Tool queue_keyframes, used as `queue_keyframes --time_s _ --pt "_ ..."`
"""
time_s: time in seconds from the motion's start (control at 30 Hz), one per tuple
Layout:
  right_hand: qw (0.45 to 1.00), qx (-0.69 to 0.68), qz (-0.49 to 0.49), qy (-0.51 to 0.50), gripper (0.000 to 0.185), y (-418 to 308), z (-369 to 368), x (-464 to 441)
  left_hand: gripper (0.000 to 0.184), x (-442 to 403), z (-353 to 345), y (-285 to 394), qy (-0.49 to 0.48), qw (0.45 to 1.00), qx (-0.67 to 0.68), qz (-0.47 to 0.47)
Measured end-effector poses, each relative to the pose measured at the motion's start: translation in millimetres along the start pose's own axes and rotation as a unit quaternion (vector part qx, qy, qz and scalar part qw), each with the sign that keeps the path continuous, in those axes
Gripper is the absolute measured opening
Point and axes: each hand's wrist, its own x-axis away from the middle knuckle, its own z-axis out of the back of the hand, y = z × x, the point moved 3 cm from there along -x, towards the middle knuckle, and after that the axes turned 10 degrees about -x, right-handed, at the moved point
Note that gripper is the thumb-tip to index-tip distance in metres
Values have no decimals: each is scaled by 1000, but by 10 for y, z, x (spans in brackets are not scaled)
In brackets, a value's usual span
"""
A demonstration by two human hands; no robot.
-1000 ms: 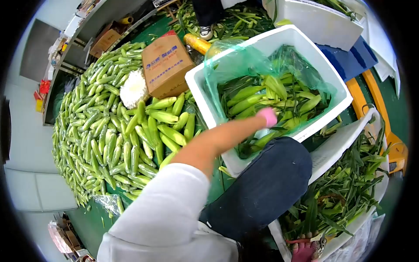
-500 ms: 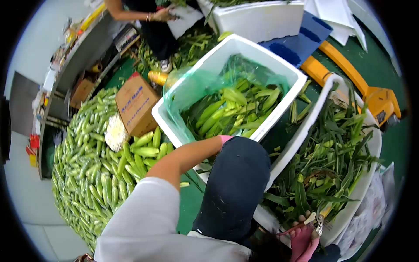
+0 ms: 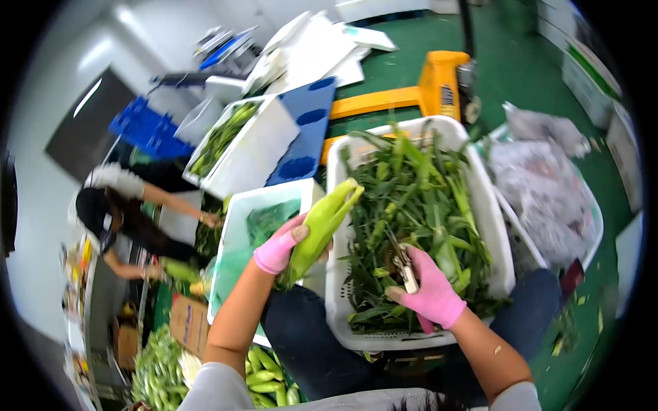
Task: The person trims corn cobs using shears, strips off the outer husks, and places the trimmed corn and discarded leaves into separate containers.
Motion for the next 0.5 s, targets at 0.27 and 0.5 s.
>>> queue_keyframes --time_s 0.27,0.5 --pt "976 187 113 16 89 -124 581 177 77 -576 -1082 -412 -270 901 253 228" --pt "990 113 -39 70 59 269 662 130 89 -545 -1110 -418 -144 957 117 224"
